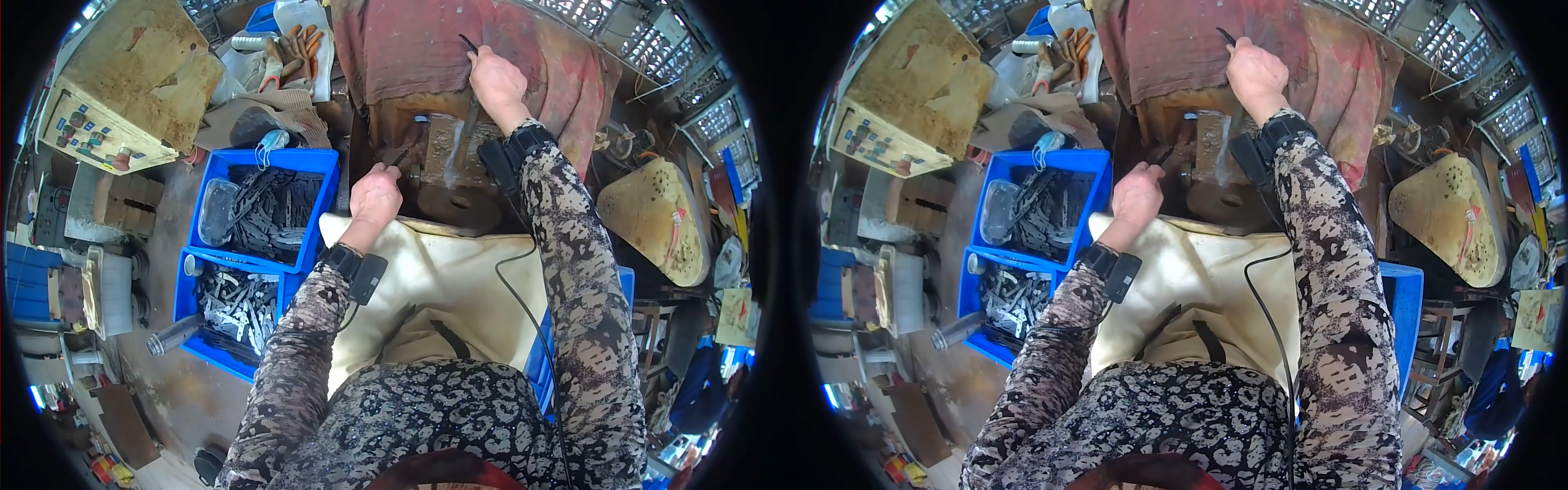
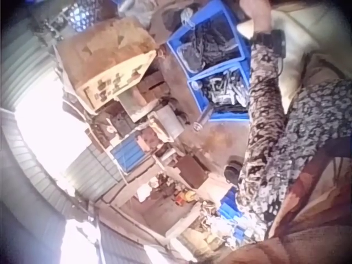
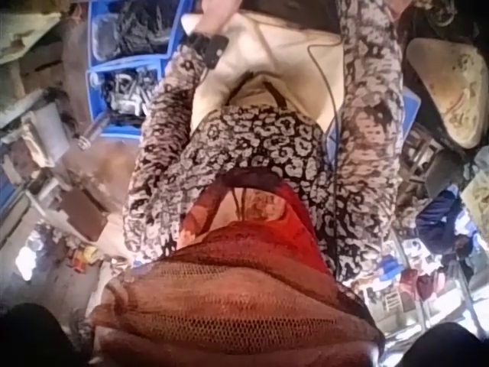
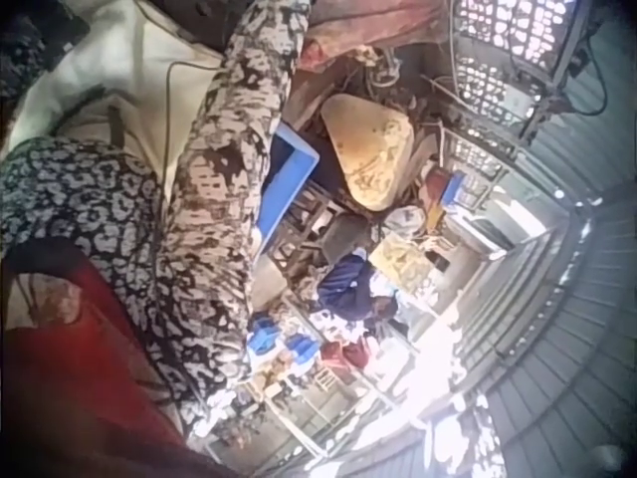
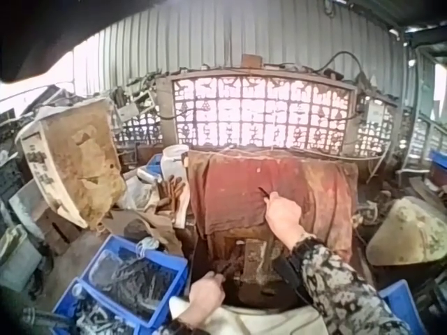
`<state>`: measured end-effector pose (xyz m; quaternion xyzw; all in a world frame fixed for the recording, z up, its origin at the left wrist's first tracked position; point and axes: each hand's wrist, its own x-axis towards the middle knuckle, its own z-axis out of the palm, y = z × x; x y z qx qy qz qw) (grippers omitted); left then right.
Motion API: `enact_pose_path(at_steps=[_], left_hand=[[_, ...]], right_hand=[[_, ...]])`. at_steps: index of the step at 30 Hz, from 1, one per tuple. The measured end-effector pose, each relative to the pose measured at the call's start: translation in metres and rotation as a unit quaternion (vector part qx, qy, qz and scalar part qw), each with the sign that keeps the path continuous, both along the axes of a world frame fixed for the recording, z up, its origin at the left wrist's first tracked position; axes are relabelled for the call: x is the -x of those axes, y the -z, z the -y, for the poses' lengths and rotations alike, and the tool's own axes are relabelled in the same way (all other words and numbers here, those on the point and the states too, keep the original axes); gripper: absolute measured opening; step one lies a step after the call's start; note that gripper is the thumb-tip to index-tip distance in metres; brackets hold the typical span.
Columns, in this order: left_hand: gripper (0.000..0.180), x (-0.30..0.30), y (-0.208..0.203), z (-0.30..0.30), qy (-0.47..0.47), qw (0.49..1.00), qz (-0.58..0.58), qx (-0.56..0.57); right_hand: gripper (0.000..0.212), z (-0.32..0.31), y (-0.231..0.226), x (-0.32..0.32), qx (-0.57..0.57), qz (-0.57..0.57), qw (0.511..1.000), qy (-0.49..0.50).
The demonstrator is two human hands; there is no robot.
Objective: Assembling small metal components using a manual press machine.
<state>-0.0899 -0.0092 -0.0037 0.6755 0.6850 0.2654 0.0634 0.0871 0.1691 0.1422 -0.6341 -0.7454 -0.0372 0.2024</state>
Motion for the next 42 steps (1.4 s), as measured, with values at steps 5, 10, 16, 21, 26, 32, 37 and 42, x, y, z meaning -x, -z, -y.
enact_pose_path(at_steps=[5, 10, 16, 21, 26, 32, 37, 42], left_hand=[[0.017, -0.001, -0.001, 0.000, 0.002, 1.000, -0.001, 0.005], [0.017, -0.002, -0.002, 0.000, 0.001, 1.000, -0.002, 0.011], [0.016, -0.001, -0.002, 0.000, 0.004, 1.000, -0.010, 0.010], [0.016, 0.000, 0.000, 0.001, 0.004, 1.000, -0.014, 0.013], [0.016, -0.001, -0.001, 0.000, 0.002, 1.000, -0.011, 0.014], [0.016, -0.002, -0.001, -0.001, 0.001, 1.000, -0.014, 0.024], [0.017, -0.002, -0.002, -0.001, 0.002, 1.000, -0.015, 0.023], [0.018, -0.001, -0.001, -0.001, 0.004, 0.999, -0.019, 0.031]], right_hand=[[0.035, 0.000, -0.001, -0.001, 0.005, 0.005, 1.000, 0.005], [0.035, -0.001, -0.001, 0.000, 0.011, 0.010, 1.000, 0.010], [0.035, -0.004, 0.002, -0.001, -0.007, 0.011, 1.000, 0.007], [0.035, -0.002, 0.000, 0.003, 0.016, 0.006, 1.000, 0.014], [0.035, 0.000, -0.002, 0.001, 0.016, 0.013, 1.000, 0.017], [0.035, 0.000, -0.002, 0.002, 0.020, 0.010, 1.000, 0.018], [0.035, -0.005, 0.004, -0.001, -0.013, 0.008, 1.000, 0.008], [0.036, -0.007, 0.007, 0.000, -0.026, 0.004, 1.000, 0.008]])
